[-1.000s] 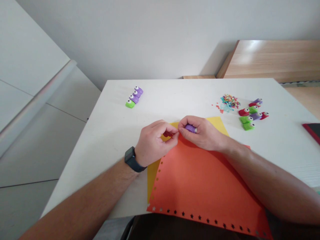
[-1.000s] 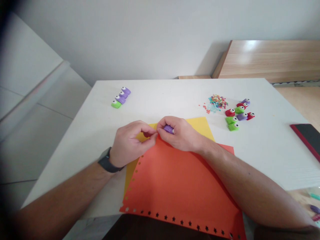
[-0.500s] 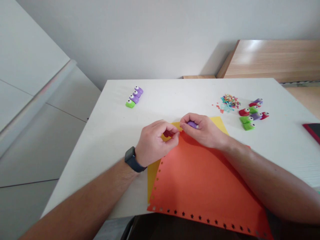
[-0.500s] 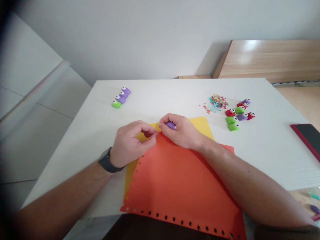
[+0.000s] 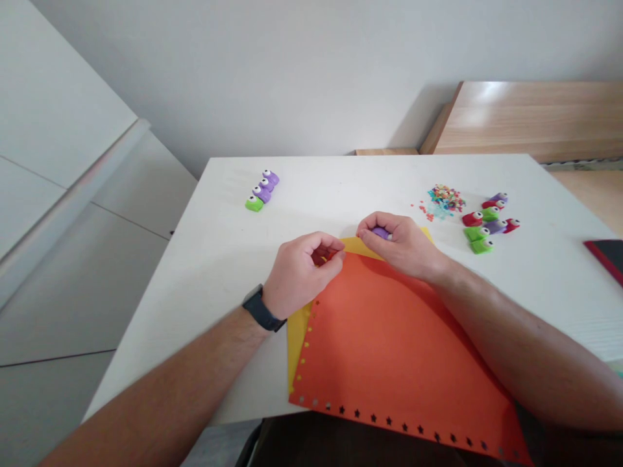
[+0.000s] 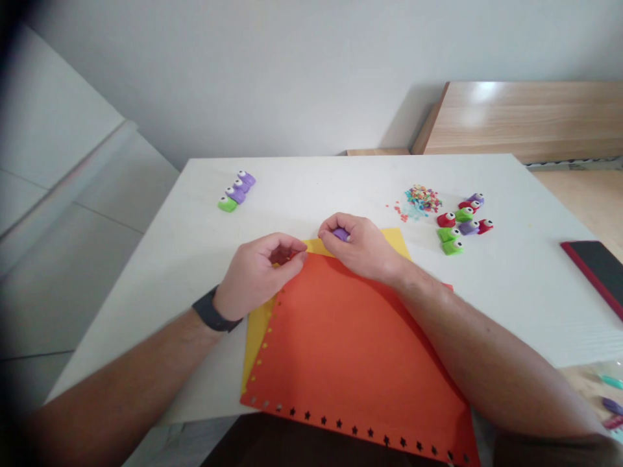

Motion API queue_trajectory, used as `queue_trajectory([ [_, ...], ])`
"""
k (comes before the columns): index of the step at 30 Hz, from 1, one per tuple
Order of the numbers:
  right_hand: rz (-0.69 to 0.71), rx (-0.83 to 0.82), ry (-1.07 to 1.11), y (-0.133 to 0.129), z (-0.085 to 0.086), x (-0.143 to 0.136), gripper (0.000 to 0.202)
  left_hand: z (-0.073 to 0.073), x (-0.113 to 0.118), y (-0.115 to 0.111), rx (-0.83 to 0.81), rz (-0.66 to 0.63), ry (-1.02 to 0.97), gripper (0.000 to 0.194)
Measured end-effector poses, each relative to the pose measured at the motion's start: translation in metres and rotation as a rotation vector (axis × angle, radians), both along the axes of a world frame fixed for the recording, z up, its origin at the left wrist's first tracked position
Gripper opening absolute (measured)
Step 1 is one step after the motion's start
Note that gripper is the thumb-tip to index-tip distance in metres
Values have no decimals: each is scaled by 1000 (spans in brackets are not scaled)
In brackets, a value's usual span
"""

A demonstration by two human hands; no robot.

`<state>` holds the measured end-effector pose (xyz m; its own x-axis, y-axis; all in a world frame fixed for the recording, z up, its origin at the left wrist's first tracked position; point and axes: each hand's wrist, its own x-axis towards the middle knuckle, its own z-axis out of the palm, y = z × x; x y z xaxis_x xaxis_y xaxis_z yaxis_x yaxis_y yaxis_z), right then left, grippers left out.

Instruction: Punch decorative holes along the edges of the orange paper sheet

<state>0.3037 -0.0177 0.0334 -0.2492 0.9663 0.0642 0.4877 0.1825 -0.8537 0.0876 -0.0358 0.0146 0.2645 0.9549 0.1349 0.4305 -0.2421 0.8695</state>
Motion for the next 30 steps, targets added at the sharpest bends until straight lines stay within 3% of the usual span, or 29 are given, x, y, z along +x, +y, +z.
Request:
queue_trajectory([
  [5, -128, 84, -263, 16, 13, 27, 21, 0, -3, 3, -76, -11, -63, 30],
  [11, -298, 211, -777, 40, 33, 87, 23, -1, -5, 6, -89, 3, -60, 24],
  [15, -310, 140, -1056, 49, 32, 122, 28, -2, -6, 8, -80, 32, -69, 24],
  [20, -249, 64, -1232, 57, 22, 146, 32, -2, -7, 10, -99, 41, -80, 25],
  [25, -274, 86, -1177, 53, 25, 142, 33, -1, -7, 11, -117, 63, -89, 27],
  [28, -283, 139, -905, 41, 32, 124, 31, 0, -6, 11, -137, 71, -116, 29],
  [30, -212, 133, -698, 31, 36, 107, 32, 0, -6, 12, -163, 74, -150, 30],
])
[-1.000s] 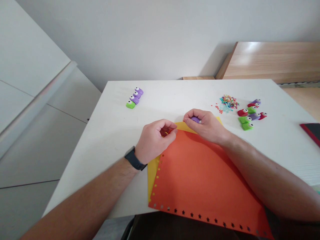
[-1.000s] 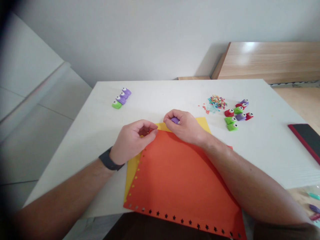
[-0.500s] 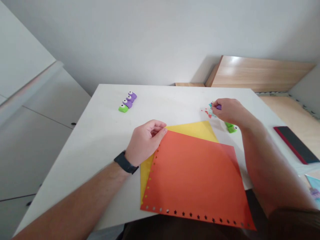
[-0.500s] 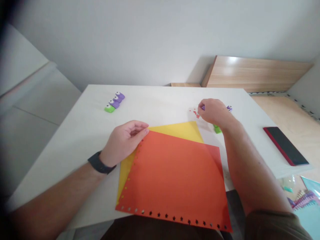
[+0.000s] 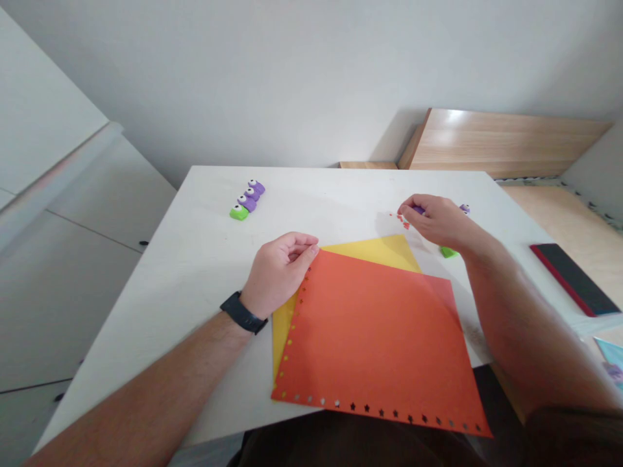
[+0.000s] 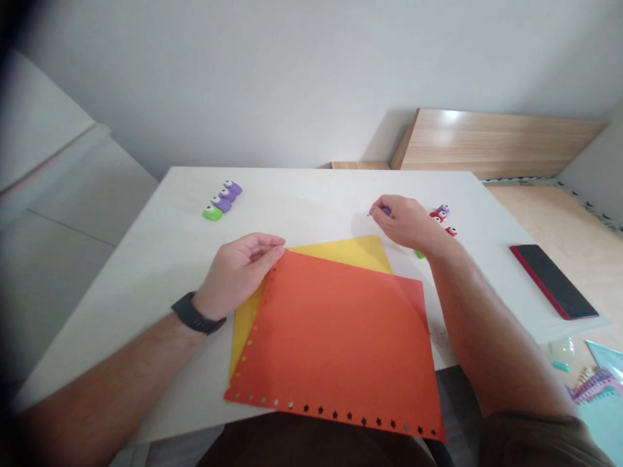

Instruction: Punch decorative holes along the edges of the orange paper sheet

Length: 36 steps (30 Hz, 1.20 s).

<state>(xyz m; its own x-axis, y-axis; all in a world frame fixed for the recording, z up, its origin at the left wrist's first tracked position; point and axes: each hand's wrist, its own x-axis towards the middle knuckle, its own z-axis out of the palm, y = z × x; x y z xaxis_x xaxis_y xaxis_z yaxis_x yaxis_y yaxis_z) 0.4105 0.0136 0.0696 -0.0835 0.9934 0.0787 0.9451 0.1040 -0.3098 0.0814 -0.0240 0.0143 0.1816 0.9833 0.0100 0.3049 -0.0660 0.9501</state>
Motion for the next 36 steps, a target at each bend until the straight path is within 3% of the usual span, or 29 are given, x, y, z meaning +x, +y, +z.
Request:
queue_trajectory([
  [6, 184, -143, 309, -17, 4, -50, 32, -4, -1, 1, -40, -11, -88, 34],
  [10, 265, -260, 413, -22, 2, -69, 27, -4, -1, 2, -48, -16, -85, 36],
  [16, 313, -347, 514, -28, -6, -78, 32, -3, 0, 2, -83, -9, -127, 40],
  [21, 331, -289, 677, -26, -20, -85, 38, 0, 0, 1, -152, -58, -205, 34],
  [26, 336, -299, 822, -23, -26, -94, 37, 4, 0, -1, -137, -122, -179, 47],
  [31, 349, -272, 807, -22, -26, -104, 38, 0, 2, -2, -112, -126, -157, 49],
  [36, 332, -319, 837, -22, -37, -111, 43, -5, 2, -1, -84, -115, -180, 52],
])
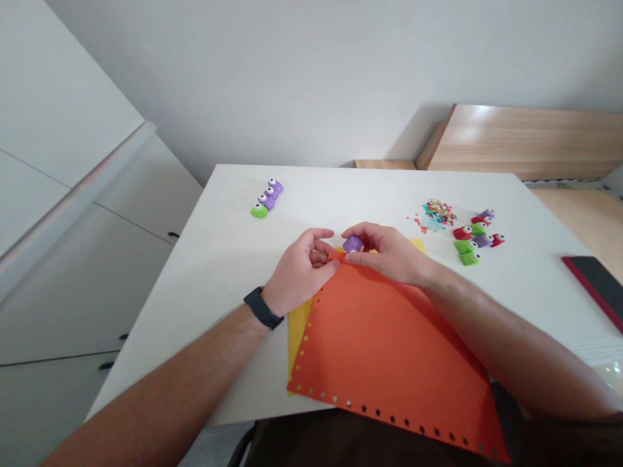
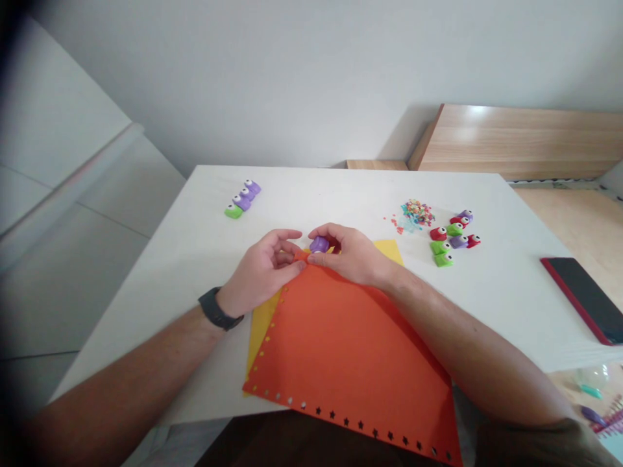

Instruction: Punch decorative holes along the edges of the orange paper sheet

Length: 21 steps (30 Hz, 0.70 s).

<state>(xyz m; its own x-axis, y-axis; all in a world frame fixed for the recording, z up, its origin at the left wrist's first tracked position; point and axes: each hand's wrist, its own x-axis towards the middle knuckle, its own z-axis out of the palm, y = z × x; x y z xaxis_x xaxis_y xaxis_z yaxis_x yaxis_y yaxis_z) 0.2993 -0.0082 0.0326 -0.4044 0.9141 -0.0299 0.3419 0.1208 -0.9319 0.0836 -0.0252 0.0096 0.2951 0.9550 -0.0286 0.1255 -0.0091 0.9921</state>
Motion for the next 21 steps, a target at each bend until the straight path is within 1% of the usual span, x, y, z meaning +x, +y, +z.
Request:
queue_trajectory([
  [5, -8, -16, -21, -1, -7, 1, 45, 0, 1, 0, -7, 18, 19, 50],
  [12, 30, 2, -6, -3, -5, 2, 48, 0, 3, 0, -16, 37, 5, 50],
  [21, 24, 19, 16, -5, -5, 4, 50, -1, 3, 0, -12, 46, 12, 49],
])
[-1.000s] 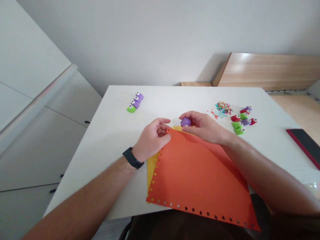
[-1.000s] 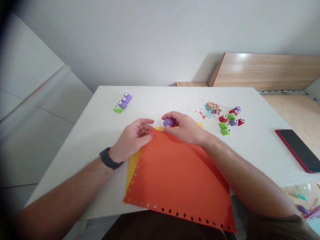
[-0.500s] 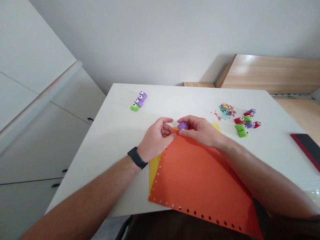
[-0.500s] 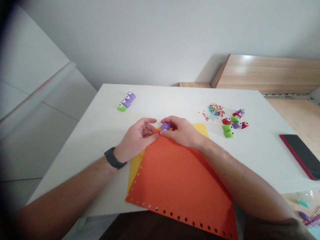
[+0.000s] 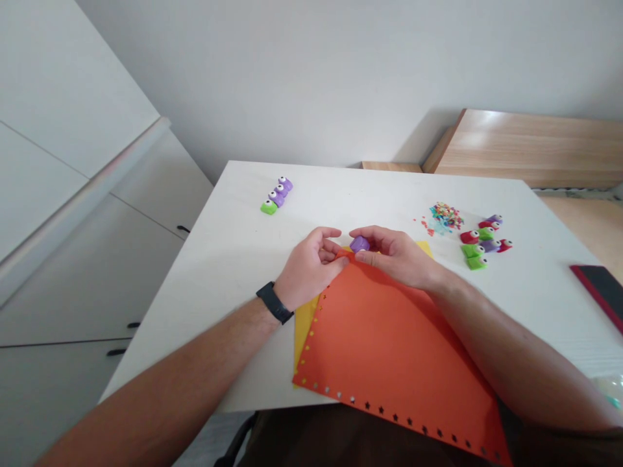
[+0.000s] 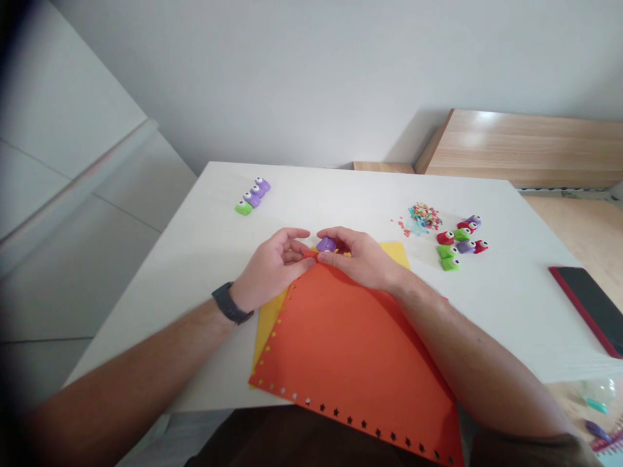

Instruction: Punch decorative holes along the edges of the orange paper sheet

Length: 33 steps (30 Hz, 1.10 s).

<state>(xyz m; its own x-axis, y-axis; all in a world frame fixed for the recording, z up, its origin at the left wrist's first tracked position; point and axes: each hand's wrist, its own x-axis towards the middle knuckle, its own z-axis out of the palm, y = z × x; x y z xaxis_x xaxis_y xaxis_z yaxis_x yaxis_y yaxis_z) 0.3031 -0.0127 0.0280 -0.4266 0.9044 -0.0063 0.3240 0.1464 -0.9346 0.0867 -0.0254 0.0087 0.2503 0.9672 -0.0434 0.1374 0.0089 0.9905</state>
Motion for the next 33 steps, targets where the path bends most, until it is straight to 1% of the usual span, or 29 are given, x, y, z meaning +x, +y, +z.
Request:
queue_trajectory([
  [4, -24, 39, -12, -2, 4, -1, 49, -1, 0, 0, 4, 1, 4, 49],
  [6, -14, 50, -23, -2, 5, -2, 49, -1, 0, 0, 7, 1, -3, 49],
  [11, 2, 67, -84, -2, 3, -5, 47, 1, 1, -1, 18, 1, -25, 52],
  [16, -3, 96, -123, -2, 5, -3, 48, -1, 2, 0, 43, 2, -21, 49],
  [23, 32, 80, -193, -4, 8, -5, 47, -2, 0, 0, 55, 12, -15, 50],
  [28, 69, 63, -165, -6, 8, -5, 43, -5, -1, 1, 51, 2, -1, 51],
  [33, 47, 25, -156, -7, 7, -3, 47, -5, -4, 2, 81, -19, 73, 52],
])
